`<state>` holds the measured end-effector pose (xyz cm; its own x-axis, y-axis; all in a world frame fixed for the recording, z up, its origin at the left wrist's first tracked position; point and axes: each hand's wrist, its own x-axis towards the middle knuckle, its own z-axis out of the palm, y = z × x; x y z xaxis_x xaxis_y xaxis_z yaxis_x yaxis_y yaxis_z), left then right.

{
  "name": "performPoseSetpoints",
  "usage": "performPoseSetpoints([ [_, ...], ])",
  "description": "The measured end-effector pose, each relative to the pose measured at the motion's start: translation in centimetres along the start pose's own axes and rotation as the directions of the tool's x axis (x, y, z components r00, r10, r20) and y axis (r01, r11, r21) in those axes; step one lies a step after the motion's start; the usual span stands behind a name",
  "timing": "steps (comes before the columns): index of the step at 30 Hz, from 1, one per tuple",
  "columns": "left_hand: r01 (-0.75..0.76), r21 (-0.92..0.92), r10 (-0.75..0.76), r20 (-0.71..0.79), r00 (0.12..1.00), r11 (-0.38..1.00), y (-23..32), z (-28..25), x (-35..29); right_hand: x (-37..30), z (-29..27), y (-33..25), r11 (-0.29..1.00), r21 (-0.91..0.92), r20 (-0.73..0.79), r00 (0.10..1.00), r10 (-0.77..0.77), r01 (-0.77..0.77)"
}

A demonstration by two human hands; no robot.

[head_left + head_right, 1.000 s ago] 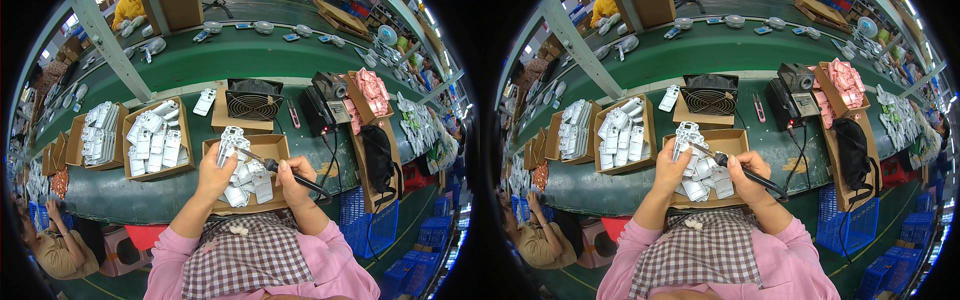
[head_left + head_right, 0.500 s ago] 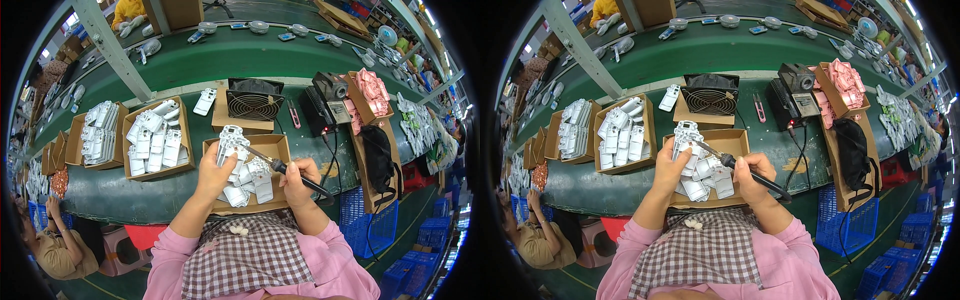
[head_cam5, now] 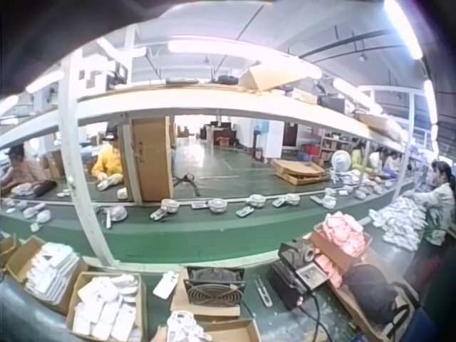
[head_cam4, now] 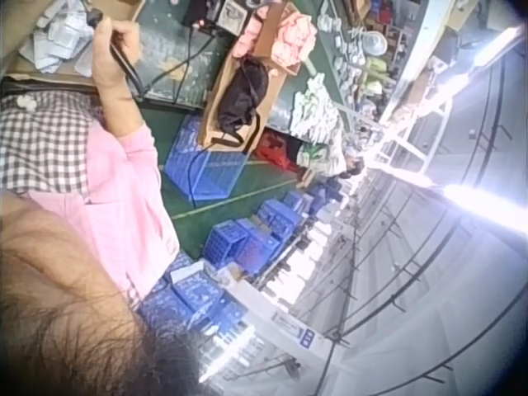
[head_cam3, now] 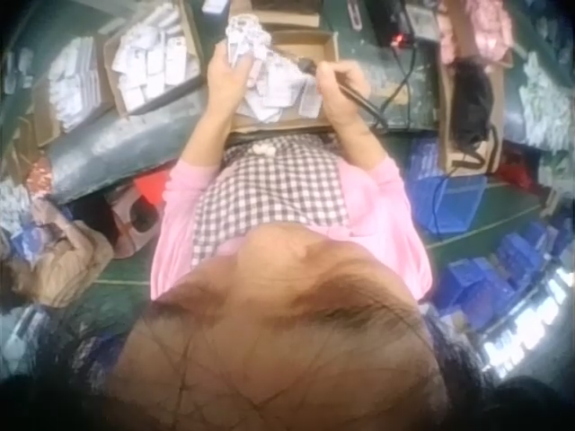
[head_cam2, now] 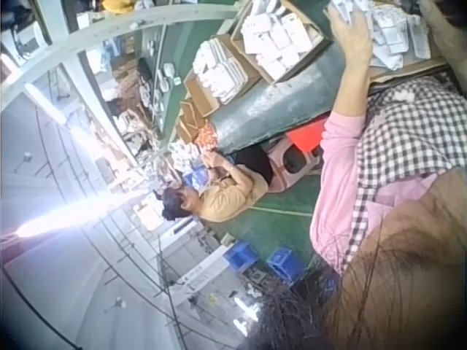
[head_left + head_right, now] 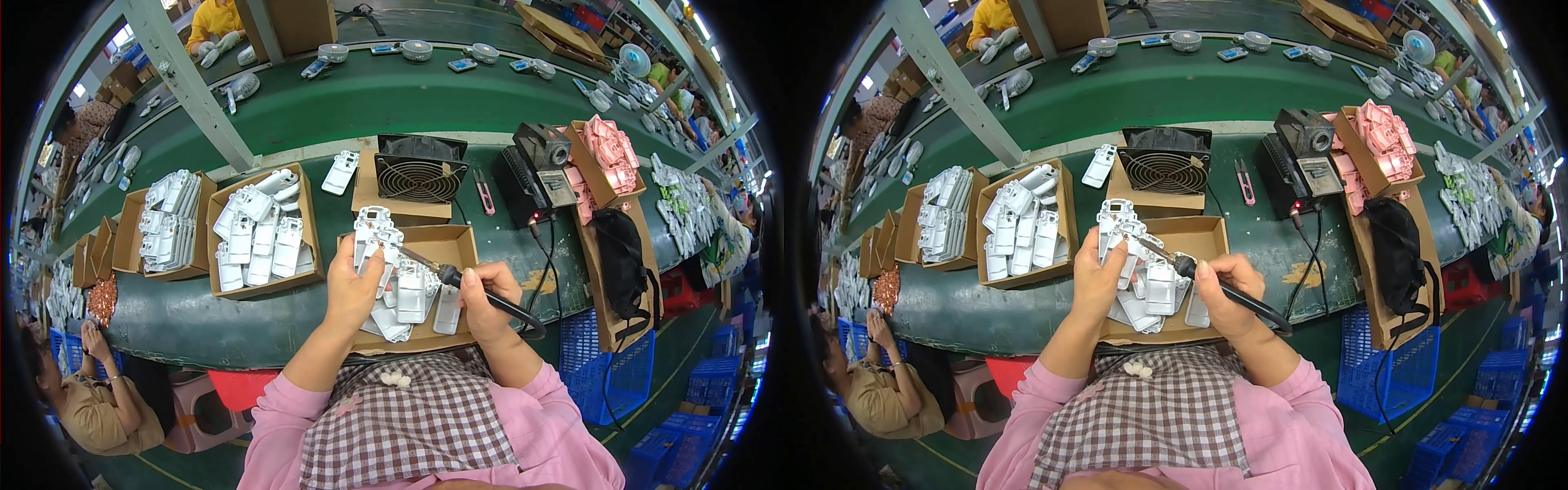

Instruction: Soldering electronic components onto circuit boards within plastic housings at a factory assembly line.

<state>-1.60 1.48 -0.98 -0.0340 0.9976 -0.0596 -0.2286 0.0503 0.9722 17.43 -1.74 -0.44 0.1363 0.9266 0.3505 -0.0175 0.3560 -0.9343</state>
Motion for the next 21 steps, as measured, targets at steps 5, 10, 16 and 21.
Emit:
performPoseSetpoints([
  [5,0.031,-0.004,-0.031,-0.026,0.999,1.0,0.76,0.37,-0.15,0.15,0.09,-0.09,0.998,-0.054,0.032,0.999,0.028,-0.027],
  [10,0.058,0.023,-0.057,-0.018,0.998,0.998,0.75,0.23,-0.13,0.32,0.35,-0.49,0.994,-0.092,0.044,0.997,0.057,-0.053],
  [16,0.049,0.009,-0.049,-0.003,0.999,0.999,0.55,0.14,-0.11,0.32,0.31,-0.25,0.993,-0.112,0.052,0.998,0.047,-0.041],
  [21,0.027,0.018,-0.026,-0.012,1.0,0.999,0.42,0.19,-0.05,0.31,0.34,-0.17,0.992,-0.119,0.054,0.997,0.046,-0.039],
])
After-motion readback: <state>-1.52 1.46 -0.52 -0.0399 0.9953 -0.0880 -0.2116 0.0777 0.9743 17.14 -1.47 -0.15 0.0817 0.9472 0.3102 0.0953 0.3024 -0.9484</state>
